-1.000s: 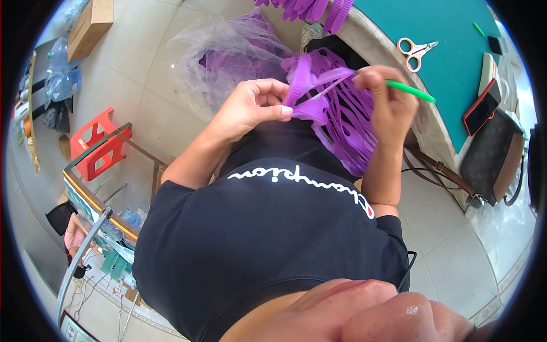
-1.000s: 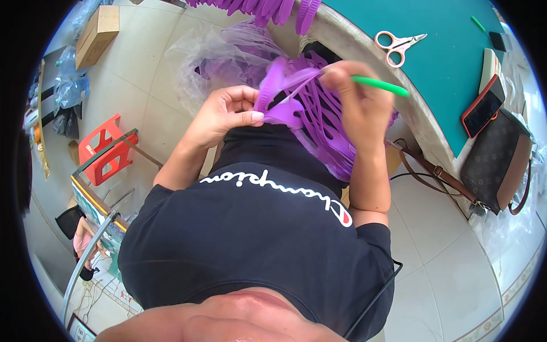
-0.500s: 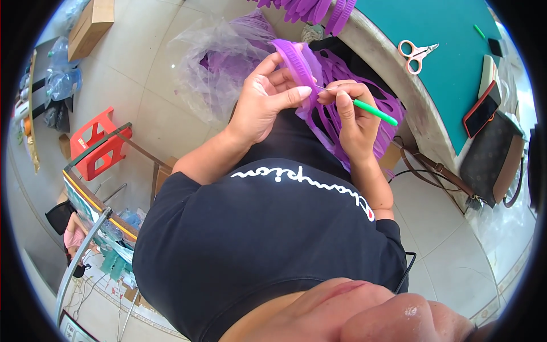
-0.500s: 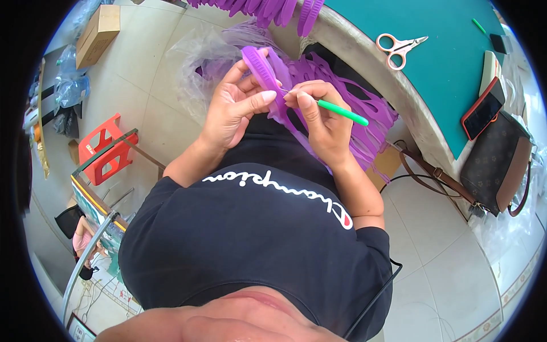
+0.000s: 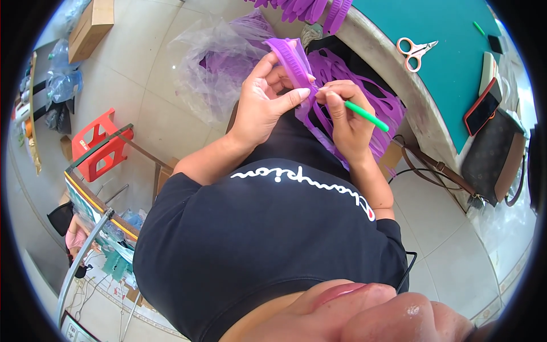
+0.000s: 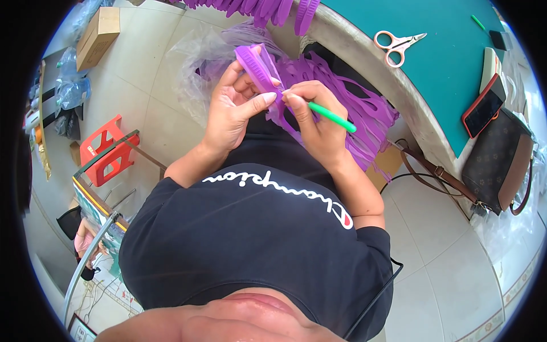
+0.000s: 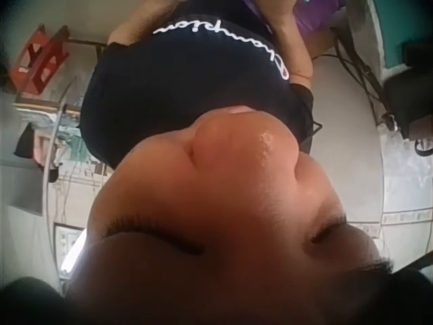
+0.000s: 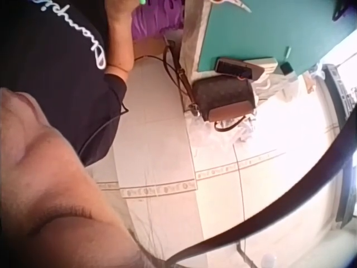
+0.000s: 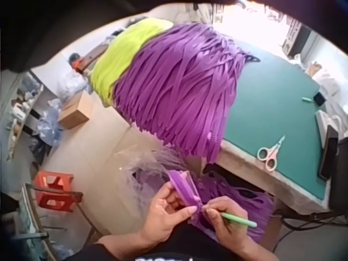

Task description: Manually assembling and tying purple fringe fabric strips onto a toy base using a hook tool.

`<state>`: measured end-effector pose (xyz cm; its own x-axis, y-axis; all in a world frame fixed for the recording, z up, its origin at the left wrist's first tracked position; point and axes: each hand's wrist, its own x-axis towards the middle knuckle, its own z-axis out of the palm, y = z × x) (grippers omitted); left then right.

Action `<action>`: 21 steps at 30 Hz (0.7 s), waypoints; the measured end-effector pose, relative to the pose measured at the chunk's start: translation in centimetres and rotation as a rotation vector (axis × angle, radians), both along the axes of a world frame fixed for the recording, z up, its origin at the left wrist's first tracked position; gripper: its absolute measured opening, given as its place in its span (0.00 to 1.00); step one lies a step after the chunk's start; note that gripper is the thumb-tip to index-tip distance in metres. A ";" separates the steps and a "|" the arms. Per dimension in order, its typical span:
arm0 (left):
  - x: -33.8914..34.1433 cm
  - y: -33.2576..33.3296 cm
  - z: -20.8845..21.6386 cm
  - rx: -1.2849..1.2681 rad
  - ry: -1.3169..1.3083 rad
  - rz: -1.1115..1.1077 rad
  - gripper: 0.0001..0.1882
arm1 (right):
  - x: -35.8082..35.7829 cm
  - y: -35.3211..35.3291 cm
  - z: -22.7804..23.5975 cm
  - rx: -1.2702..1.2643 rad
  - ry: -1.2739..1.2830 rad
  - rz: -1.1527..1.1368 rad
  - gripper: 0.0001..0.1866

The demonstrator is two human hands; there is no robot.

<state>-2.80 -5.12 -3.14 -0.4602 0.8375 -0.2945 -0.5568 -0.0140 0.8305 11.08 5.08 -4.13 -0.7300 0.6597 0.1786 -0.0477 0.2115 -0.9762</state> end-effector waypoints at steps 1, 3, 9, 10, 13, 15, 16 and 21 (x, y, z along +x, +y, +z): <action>0.2 0.0 -0.3 0.004 0.090 0.016 0.35 | -0.2 0.2 0.3 0.222 -0.095 0.017 0.04; 0.3 -0.2 -0.5 0.008 0.179 0.029 0.36 | -0.5 0.6 0.7 0.433 -0.162 -0.014 0.03; -0.8 -3.7 -3.8 -0.232 0.083 -0.274 0.40 | 2.7 8.0 2.8 0.284 0.019 -0.814 0.10; -0.9 -4.2 -3.7 -0.209 -0.065 -0.239 0.41 | 2.8 8.2 3.2 0.280 0.020 -0.814 0.10; -0.6 -3.2 -2.1 -0.131 -0.100 -0.169 0.42 | 2.5 6.6 3.8 -0.050 0.006 -0.240 0.12; -0.2 -2.7 -1.7 -0.076 -0.064 -0.118 0.43 | 0.6 4.2 2.7 -0.202 -0.094 -0.086 0.13; -0.1 -2.2 -1.4 -0.034 -0.014 -0.103 0.42 | 0.1 3.3 2.1 -0.161 -0.173 -0.038 0.13; 0.4 -1.5 -0.4 0.027 0.114 -0.096 0.41 | -0.3 0.9 0.2 -0.529 -0.071 0.200 0.10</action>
<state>-2.44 -6.62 -3.52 -0.4065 0.8865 -0.2213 -0.4586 0.0116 0.8886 10.82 5.95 -3.92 -0.8480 0.4938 -0.1924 0.0327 -0.3136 -0.9490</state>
